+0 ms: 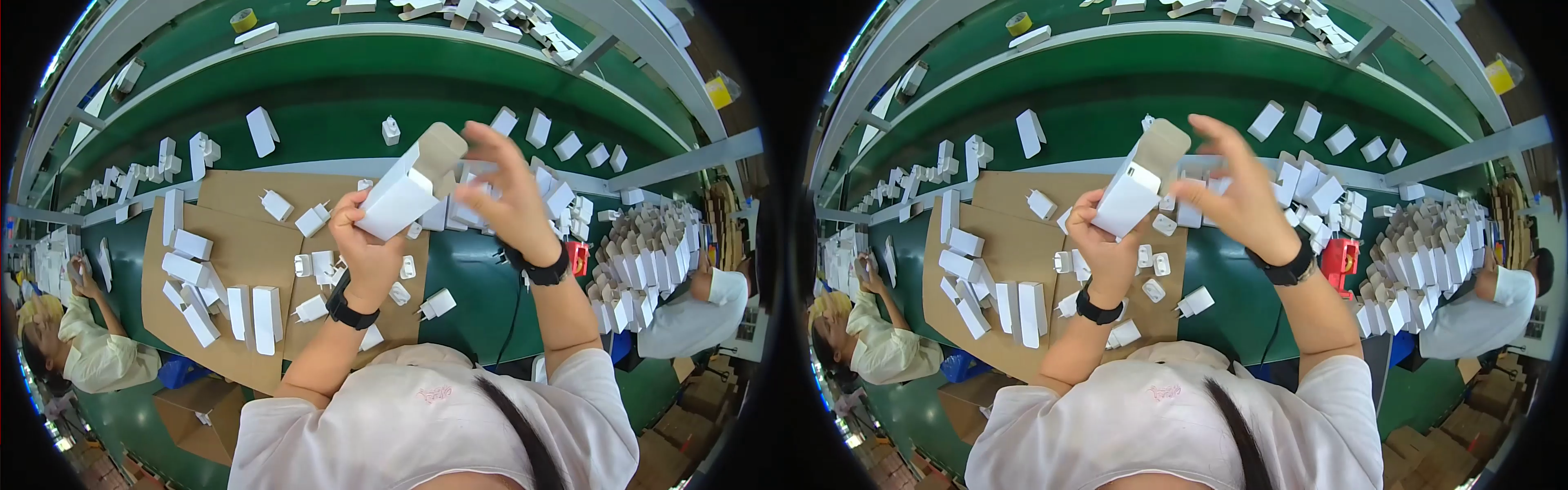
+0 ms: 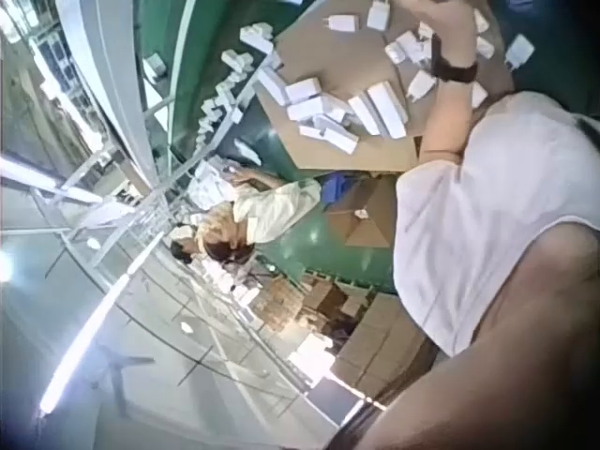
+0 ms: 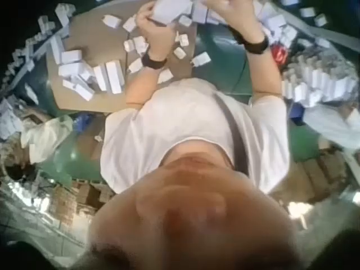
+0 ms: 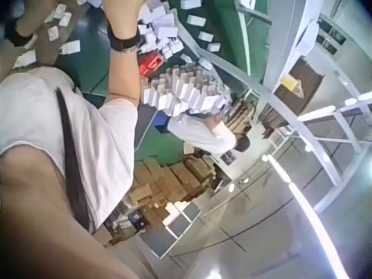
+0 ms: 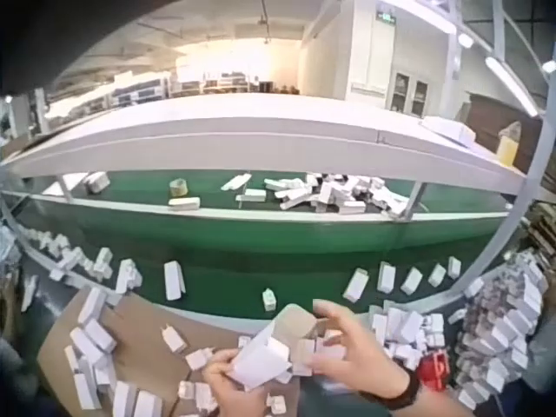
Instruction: The person packages power adapters by hand, picking up an adapter and a box, sliding the adapter into the box, and folding the box flaps closed. The person then places the boxed adapter onto a conveyor belt and repeats the process.
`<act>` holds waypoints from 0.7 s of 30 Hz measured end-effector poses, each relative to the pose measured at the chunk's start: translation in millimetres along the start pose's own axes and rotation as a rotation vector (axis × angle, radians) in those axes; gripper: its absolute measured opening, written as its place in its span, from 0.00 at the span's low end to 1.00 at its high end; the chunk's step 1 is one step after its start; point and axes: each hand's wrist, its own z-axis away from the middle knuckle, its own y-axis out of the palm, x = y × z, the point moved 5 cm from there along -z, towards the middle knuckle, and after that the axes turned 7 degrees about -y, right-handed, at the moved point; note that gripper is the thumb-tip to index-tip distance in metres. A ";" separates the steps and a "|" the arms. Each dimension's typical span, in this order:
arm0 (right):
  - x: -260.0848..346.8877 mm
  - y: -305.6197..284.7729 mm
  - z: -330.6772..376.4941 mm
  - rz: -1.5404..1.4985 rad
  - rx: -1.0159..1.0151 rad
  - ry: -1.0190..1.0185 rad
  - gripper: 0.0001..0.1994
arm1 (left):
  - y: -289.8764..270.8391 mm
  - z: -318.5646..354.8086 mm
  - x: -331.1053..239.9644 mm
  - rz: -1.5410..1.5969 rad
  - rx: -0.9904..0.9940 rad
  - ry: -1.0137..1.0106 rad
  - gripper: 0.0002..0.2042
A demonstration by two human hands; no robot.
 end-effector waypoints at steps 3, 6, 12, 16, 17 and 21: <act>-34.3 27.0 -6.3 -0.379 0.063 0.154 0.38 | 18.3 -15.5 -0.4 -0.281 0.132 0.098 0.31; -80.4 -2.5 -37.0 -0.315 -0.099 0.395 0.34 | 11.6 -72.2 -2.8 -0.463 0.238 0.166 0.26; -262.5 -93.2 -87.3 -0.145 -0.001 0.778 0.24 | -121.7 -249.5 101.9 -1.500 0.354 0.393 0.24; -332.0 -97.3 -91.3 -0.147 -0.067 0.858 0.28 | -182.7 -281.6 182.6 -1.705 0.674 0.145 0.32; -311.8 -97.4 -111.5 0.440 -0.083 0.515 0.31 | -179.1 -285.6 189.1 -1.741 0.679 0.203 0.33; -269.4 -14.0 -139.5 0.728 0.318 -0.026 0.39 | -145.8 -293.8 185.0 -1.701 0.813 0.400 0.31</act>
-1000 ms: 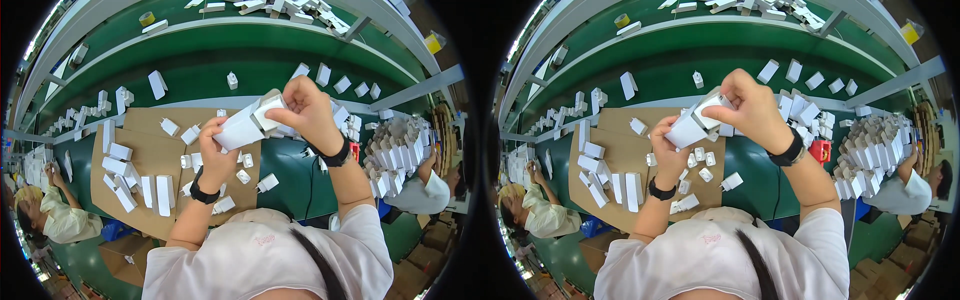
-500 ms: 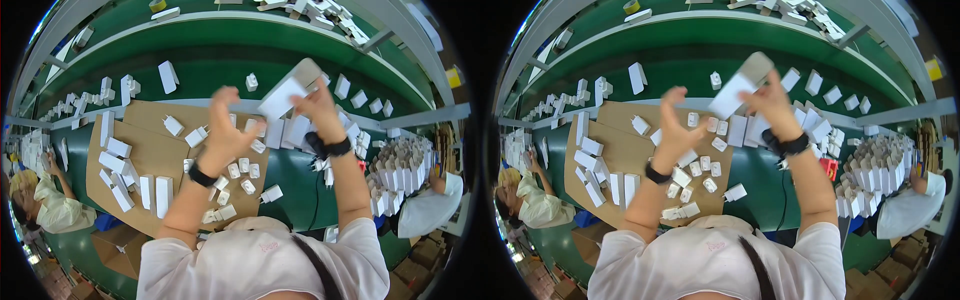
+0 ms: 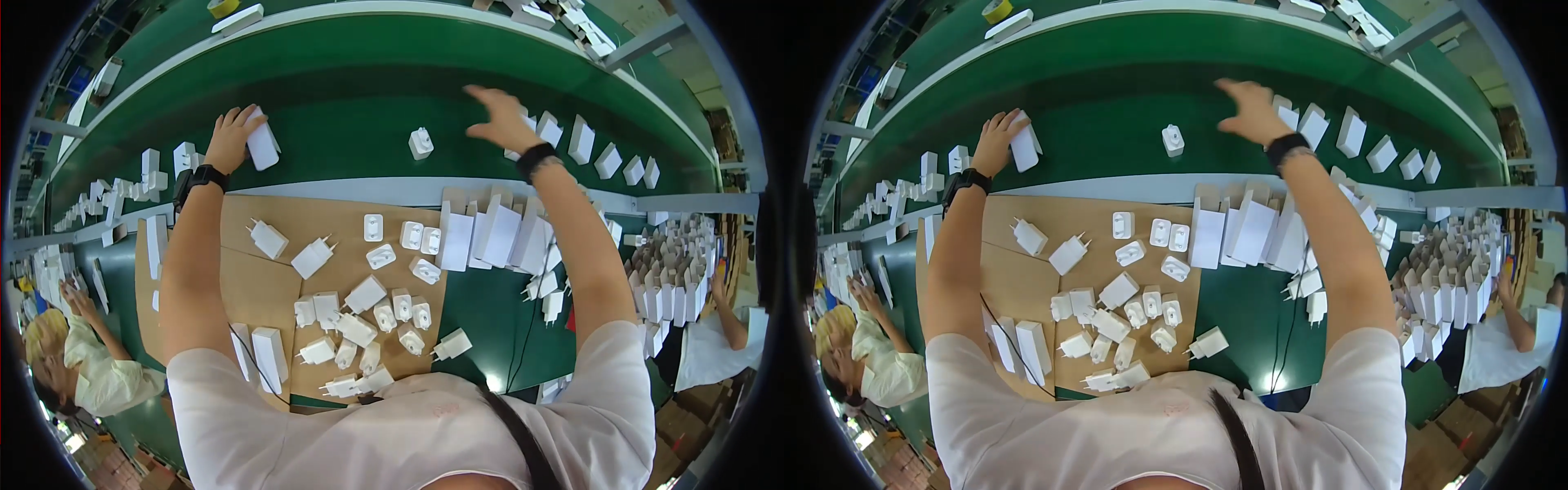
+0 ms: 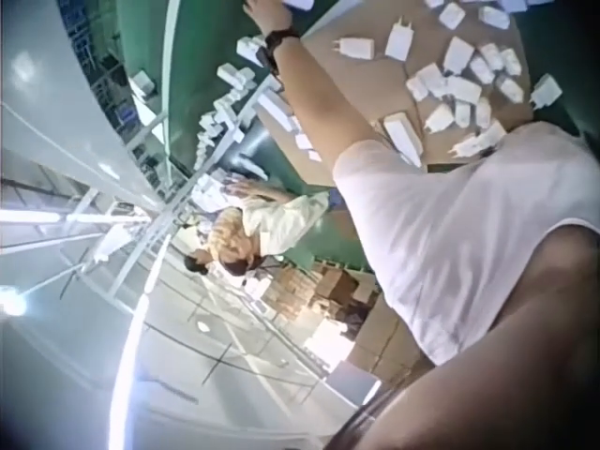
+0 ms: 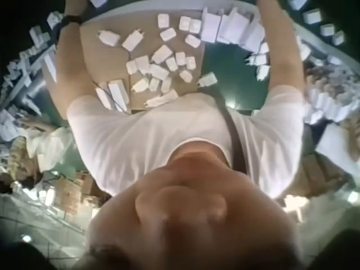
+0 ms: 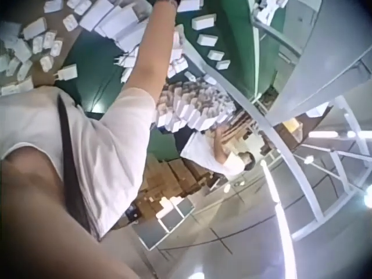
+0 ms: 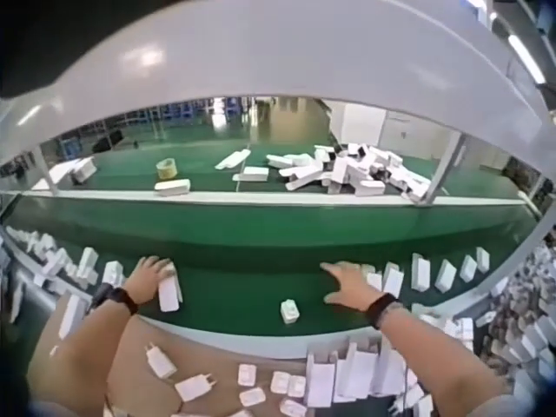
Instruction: The person packages power adapters by hand, picking up an adapter and a box, sliding the adapter into the box, and folding the box flaps closed. The person then places the boxed adapter onto a conveyor belt and repeats the process.
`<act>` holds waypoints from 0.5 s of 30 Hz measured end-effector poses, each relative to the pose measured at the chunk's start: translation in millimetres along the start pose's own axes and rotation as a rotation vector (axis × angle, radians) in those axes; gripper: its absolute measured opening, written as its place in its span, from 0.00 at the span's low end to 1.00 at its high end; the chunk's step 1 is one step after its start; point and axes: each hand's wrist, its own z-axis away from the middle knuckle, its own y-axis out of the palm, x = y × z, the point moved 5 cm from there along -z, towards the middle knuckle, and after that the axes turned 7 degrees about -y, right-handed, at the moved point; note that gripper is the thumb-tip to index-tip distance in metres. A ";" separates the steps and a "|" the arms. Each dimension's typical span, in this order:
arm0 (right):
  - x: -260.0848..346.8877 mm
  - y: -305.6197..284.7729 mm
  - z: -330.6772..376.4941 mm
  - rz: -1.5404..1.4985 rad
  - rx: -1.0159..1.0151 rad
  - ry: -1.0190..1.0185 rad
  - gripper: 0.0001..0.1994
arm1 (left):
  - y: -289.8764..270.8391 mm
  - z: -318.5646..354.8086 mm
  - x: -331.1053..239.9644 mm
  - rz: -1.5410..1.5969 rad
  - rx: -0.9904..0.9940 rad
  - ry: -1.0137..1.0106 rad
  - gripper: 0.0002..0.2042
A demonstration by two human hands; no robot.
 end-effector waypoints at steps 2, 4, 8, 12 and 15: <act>40.6 46.9 -16.6 -0.042 0.162 -0.056 0.37 | 12.3 10.0 14.8 -0.079 -0.034 0.031 0.29; 38.9 68.0 -13.5 -0.007 0.191 0.000 0.37 | 1.3 -7.8 -10.1 -0.038 -0.002 0.062 0.25; 56.1 48.3 -15.1 -0.275 0.235 -0.006 0.34 | -36.9 16.5 -23.5 1.081 0.011 -0.454 0.22; 116.7 -50.7 22.8 -0.939 -0.012 0.028 0.21 | -100.7 53.7 -98.5 2.341 0.061 -0.425 0.22; 172.4 -116.9 66.7 -0.994 -0.141 -0.056 0.21 | -142.6 90.7 -159.2 2.586 0.283 -0.154 0.23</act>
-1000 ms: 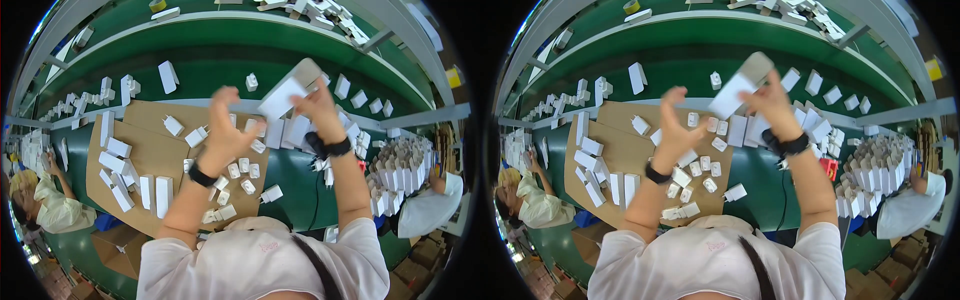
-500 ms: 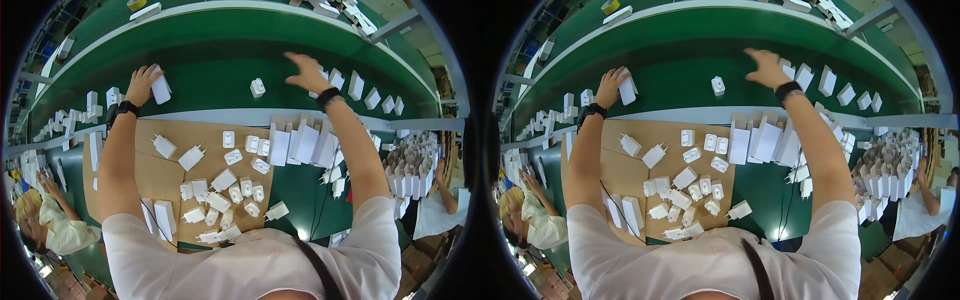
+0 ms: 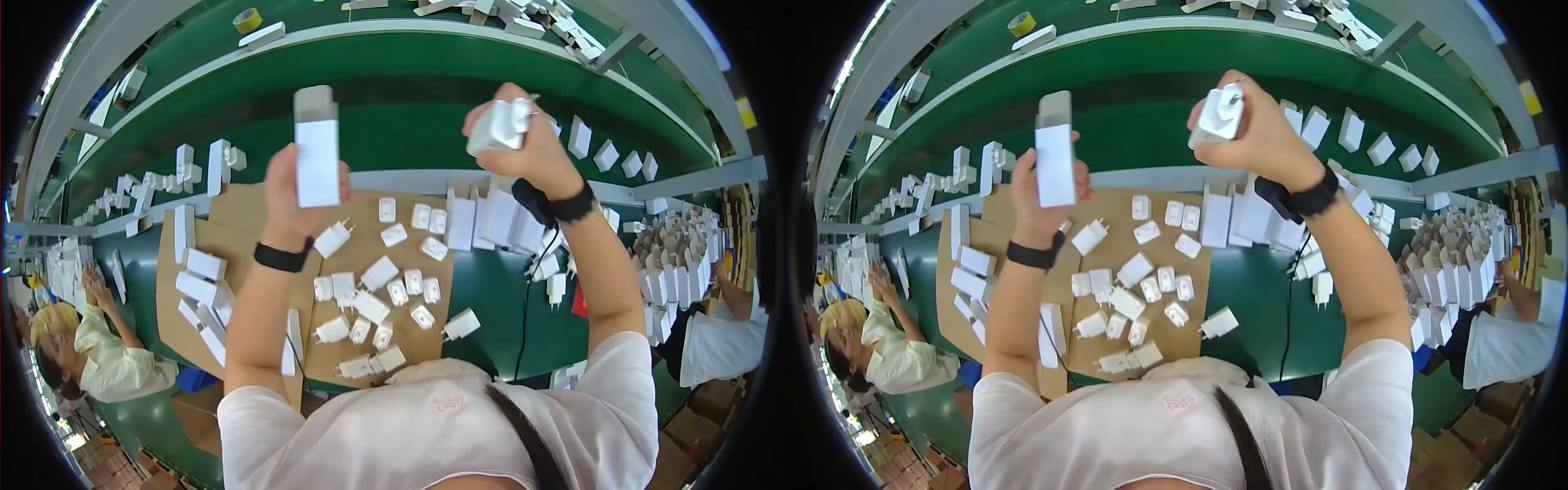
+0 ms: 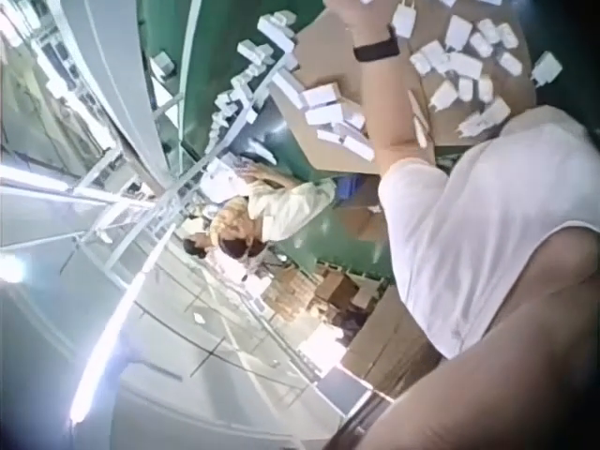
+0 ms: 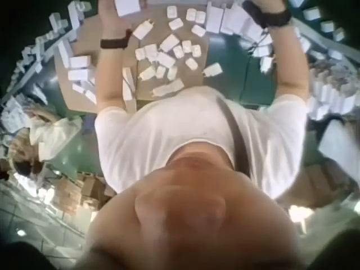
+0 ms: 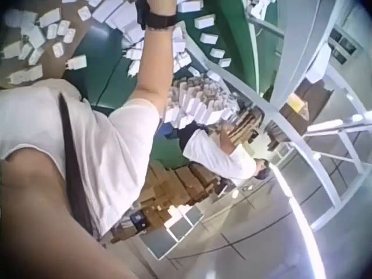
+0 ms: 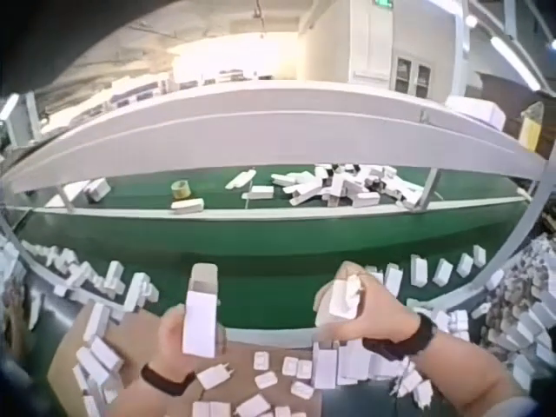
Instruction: The person packages power adapters by hand, picking up an adapter and a box, sliding the adapter into the box, and folding the box flaps closed. The person then places the boxed adapter onto a conveyor belt and repeats the process.
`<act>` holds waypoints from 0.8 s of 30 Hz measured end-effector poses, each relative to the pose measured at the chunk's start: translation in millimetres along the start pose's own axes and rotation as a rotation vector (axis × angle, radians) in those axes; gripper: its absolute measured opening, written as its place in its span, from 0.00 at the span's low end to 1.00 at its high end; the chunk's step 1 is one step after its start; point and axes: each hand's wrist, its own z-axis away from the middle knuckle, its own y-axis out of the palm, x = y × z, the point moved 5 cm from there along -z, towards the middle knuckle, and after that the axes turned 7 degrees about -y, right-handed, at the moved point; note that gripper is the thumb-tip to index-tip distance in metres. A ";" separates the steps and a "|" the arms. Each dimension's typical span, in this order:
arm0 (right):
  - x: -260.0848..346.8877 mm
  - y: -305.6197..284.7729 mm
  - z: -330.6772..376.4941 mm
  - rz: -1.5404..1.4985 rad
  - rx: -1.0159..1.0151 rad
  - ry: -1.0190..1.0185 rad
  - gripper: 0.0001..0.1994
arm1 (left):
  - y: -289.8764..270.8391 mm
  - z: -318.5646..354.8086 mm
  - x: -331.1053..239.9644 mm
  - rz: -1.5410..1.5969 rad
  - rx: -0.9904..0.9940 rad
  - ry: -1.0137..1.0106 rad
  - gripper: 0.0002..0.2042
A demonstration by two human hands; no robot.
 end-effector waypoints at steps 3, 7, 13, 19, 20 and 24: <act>57.9 10.8 49.5 -0.134 -0.064 -0.033 0.29 | 59.1 40.7 33.1 -0.179 -0.012 0.057 0.19; 97.3 13.0 126.7 -0.160 -0.210 0.009 0.19 | 124.7 87.9 71.5 -0.522 -0.277 0.147 0.26; 129.6 21.4 218.4 -0.012 -0.442 -0.322 0.14 | 168.5 141.1 125.5 -1.031 -0.273 0.236 0.29; 153.1 35.4 258.1 0.576 -0.440 -0.375 0.13 | 216.1 164.4 147.1 -1.438 -0.235 0.378 0.27; 157.2 41.1 261.6 0.643 -0.410 -0.449 0.12 | 219.3 165.6 150.0 -1.444 -0.222 0.381 0.27; 150.9 54.8 267.8 0.567 -0.381 -0.447 0.11 | 215.6 161.3 166.6 -1.209 -0.173 0.233 0.24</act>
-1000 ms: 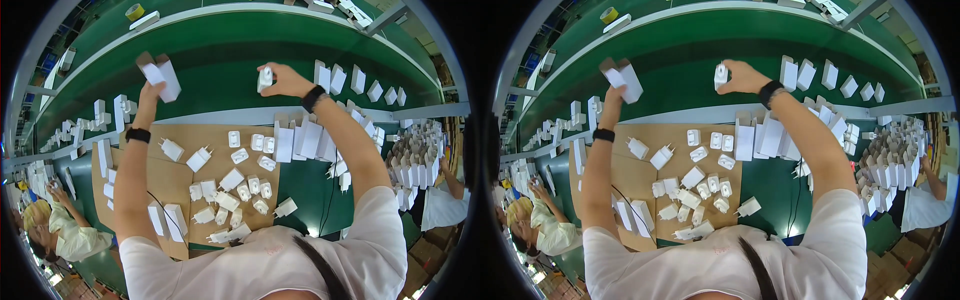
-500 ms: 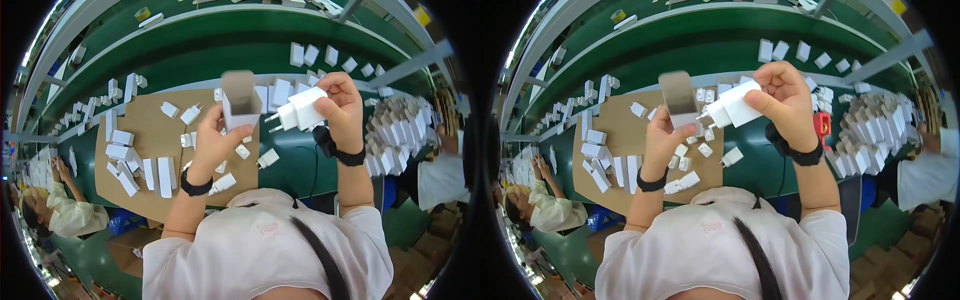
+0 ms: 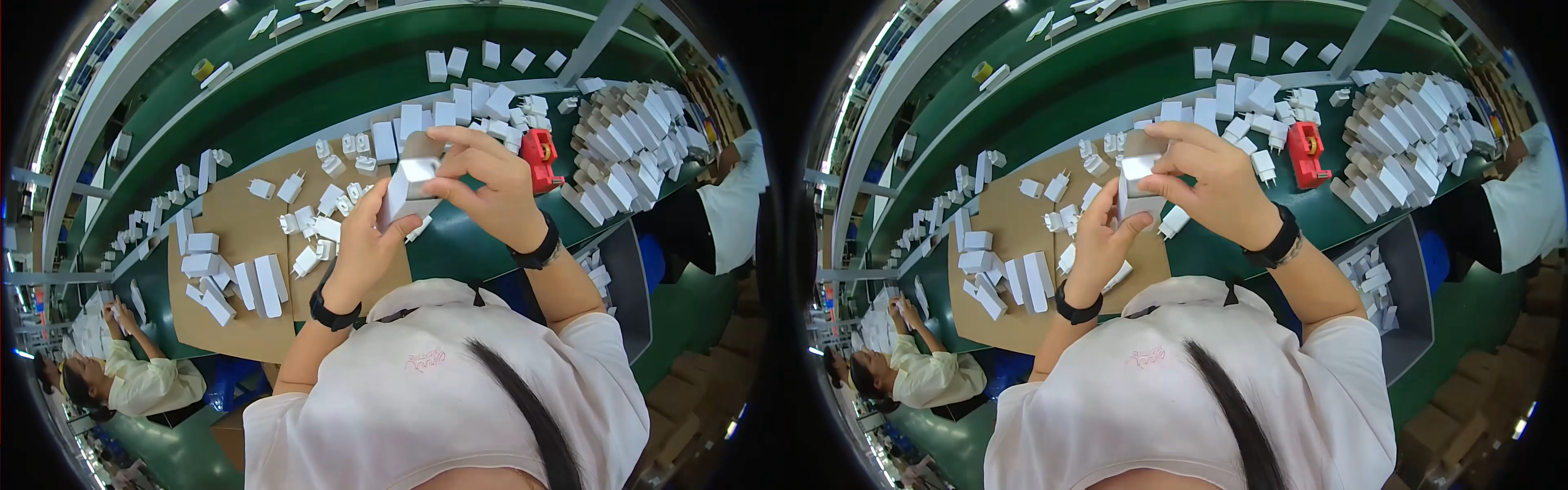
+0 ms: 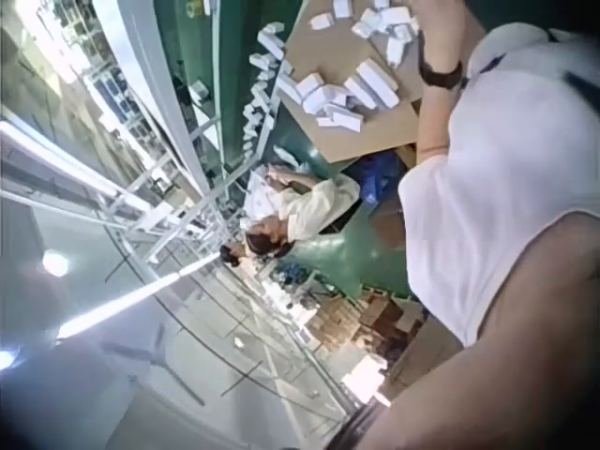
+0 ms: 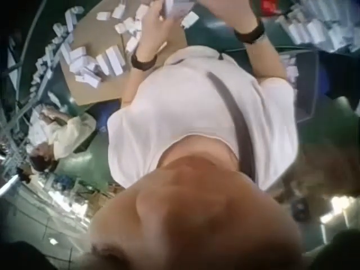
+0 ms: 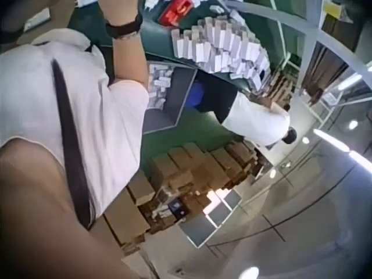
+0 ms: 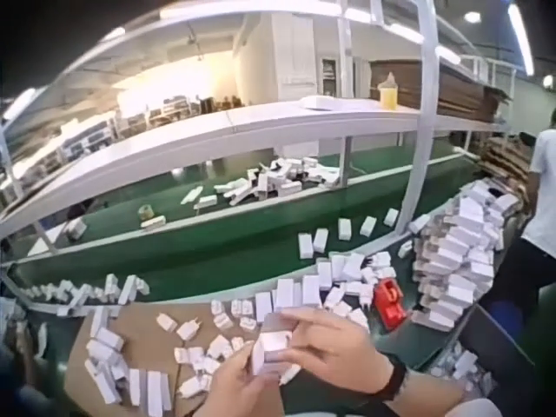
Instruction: The person packages power adapters by hand, picking up an adapter and a box, sliding the adapter into the box, and folding the box flaps closed. The person then places the boxed adapter onto a conveyor belt and repeats the process.
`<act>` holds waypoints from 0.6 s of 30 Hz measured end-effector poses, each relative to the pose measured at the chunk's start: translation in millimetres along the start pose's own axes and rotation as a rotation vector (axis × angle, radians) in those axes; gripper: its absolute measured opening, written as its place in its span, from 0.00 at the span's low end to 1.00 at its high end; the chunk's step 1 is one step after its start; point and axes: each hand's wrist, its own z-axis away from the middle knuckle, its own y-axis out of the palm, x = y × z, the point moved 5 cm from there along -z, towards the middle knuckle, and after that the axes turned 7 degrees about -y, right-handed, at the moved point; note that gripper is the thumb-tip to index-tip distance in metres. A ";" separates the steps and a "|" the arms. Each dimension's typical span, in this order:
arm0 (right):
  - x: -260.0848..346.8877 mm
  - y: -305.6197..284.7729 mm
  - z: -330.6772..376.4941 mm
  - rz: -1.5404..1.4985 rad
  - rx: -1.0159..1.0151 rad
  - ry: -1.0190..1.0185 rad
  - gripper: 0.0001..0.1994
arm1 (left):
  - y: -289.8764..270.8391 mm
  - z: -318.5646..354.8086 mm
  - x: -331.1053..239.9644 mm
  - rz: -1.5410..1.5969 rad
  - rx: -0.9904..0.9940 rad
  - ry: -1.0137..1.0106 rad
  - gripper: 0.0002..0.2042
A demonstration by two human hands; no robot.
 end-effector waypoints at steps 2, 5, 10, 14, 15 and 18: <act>-1.1 -3.1 3.3 -0.039 -0.006 0.047 0.10 | 6.3 -0.7 10.7 0.168 0.040 -0.066 0.24; -11.6 -16.3 3.2 0.036 -0.083 0.089 0.13 | 7.9 -3.9 23.4 0.250 0.017 -0.071 0.24; -60.6 51.9 7.5 -0.585 0.327 0.553 0.40 | 2.8 -14.6 32.5 0.429 0.044 -0.145 0.26; -140.4 67.4 -31.3 -0.656 0.137 0.625 0.36 | -40.9 -21.3 49.9 0.123 -0.193 -0.083 0.25; -177.7 67.4 -45.0 -0.546 0.179 0.673 0.34 | -53.7 -20.1 55.2 0.173 -0.238 -0.151 0.24; -297.7 62.0 -78.6 -0.207 0.179 0.774 0.35 | -94.6 -13.1 73.9 0.234 -0.411 -0.278 0.19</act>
